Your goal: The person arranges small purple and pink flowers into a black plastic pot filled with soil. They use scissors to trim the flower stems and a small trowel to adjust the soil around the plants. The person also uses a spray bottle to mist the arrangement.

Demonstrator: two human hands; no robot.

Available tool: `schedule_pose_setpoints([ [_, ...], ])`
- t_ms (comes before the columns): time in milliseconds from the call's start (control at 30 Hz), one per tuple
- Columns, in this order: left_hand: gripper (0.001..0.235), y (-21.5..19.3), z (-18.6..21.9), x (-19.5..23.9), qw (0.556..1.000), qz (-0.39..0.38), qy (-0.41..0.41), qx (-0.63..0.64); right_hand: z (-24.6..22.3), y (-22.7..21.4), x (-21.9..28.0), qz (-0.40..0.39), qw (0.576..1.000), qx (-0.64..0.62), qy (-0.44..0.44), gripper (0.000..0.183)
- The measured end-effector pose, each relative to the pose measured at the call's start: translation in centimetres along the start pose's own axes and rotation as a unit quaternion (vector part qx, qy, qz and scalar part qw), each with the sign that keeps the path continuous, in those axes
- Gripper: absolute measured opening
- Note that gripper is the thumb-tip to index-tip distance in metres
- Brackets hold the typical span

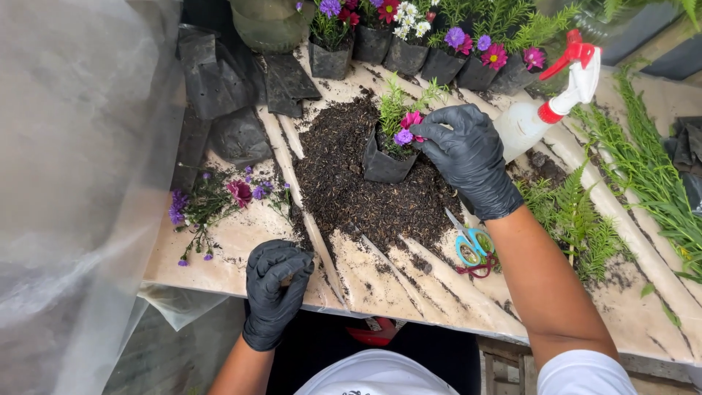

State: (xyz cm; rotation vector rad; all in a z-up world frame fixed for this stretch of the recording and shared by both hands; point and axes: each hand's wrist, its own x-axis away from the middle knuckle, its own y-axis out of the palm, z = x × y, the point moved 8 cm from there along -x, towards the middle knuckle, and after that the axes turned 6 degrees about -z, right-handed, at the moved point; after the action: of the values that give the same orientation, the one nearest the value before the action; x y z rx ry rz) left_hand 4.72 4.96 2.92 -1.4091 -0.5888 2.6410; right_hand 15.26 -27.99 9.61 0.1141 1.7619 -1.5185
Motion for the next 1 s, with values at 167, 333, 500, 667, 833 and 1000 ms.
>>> schedule_pose_setpoints([
  [167, 0.024, -0.1, -0.3, 0.0, 1.000, -0.003, 0.003, 0.010, 0.0, -0.2, 0.1, 0.009, 1.000, 0.004, -0.004, 0.026],
  [333, 0.023, 0.2, -0.4, 0.6, 1.000, 0.000, -0.007, 0.002, -0.4, -0.8, 0.0, 0.008, 1.000, 0.000, -0.007, 0.023],
  [500, 0.027, 0.3, -1.0, 1.2, 0.999, 0.035, -0.016, 0.026, -0.3, -1.3, 0.3, 0.019, 1.000, -0.015, 0.001, 0.022],
  [667, 0.022, 0.3, -0.8, 0.9, 0.998, 0.033, -0.023, 0.044, -1.0, -1.4, 0.2, 0.019, 0.999, 0.000, -0.032, 0.026],
  [833, 0.021, 0.3, -0.8, 1.1, 0.999, 0.035, -0.015, 0.037, -1.1, -0.8, -0.3, -0.002, 0.998, 0.032, -0.054, 0.018],
  [1000, 0.025, 0.5, -1.5, 1.9, 0.998, 0.046, -0.016, 0.038, -0.8, -0.8, -0.4, 0.009, 0.999, 0.016, -0.039, 0.015],
])
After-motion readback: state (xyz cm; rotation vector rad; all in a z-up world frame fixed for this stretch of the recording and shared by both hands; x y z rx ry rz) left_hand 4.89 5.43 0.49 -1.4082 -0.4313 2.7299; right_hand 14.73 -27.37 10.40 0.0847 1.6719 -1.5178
